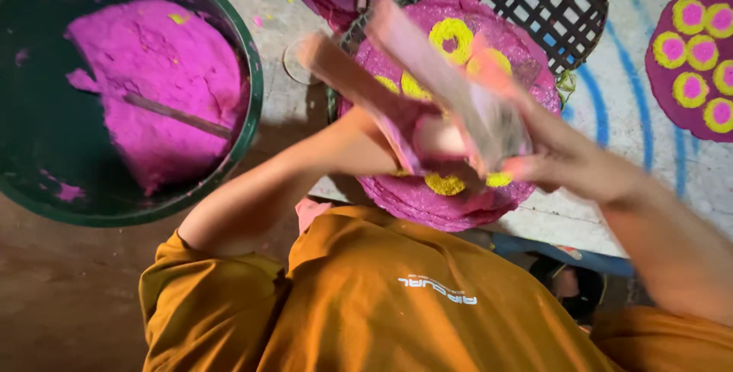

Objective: The person uses a wooden mold and their hands to shape yellow paste into small rings and arrange them on pink paste discs.

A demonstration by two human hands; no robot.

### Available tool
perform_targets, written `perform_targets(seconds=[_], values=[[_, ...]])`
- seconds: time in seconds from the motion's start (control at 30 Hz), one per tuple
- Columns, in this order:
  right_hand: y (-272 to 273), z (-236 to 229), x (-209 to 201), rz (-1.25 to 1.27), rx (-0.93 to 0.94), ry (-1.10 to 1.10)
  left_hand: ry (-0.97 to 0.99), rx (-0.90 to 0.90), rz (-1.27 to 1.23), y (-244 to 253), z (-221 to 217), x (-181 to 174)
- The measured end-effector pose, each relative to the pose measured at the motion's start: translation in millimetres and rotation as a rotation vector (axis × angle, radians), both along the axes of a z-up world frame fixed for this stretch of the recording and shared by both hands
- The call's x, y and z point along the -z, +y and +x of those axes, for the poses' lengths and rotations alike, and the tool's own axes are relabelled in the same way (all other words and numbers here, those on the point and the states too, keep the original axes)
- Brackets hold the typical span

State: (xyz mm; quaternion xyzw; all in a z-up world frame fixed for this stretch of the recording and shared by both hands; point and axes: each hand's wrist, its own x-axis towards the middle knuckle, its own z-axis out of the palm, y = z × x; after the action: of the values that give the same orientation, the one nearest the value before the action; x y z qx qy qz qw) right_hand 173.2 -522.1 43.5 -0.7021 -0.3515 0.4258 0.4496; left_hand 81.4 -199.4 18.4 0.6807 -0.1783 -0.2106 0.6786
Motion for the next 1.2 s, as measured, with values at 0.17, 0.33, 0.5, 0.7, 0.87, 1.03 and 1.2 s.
perform_targets(seconds=[0.17, 0.33, 0.5, 0.7, 0.87, 1.03, 1.2], values=[[-25, -3, 11, 0.04, -0.058, 0.472, -0.54, -0.066, -0.416, 2, 23, 3], [-8, -20, 5, -0.088, -0.026, 0.658, -0.093, -0.001, -1.267, -3, 35, 38], [-10, 0, 3, -0.279, -0.019, 0.569, -0.04, -0.057, -1.452, -18, 54, 75], [-22, 7, 18, -0.643, 0.187, 0.322, -0.055, -0.101, -1.604, -26, 70, 100], [-13, -1, 35, -0.721, 0.154, 0.195, -0.093, -0.048, -1.764, -29, 83, 116], [-2, -20, 50, -0.407, 0.188, 0.255, -0.154, -0.005, -1.663, -17, 82, 130], [-11, -15, 48, -0.445, 0.149, 0.202, -0.108, -0.074, -1.731, -28, 78, 122]])
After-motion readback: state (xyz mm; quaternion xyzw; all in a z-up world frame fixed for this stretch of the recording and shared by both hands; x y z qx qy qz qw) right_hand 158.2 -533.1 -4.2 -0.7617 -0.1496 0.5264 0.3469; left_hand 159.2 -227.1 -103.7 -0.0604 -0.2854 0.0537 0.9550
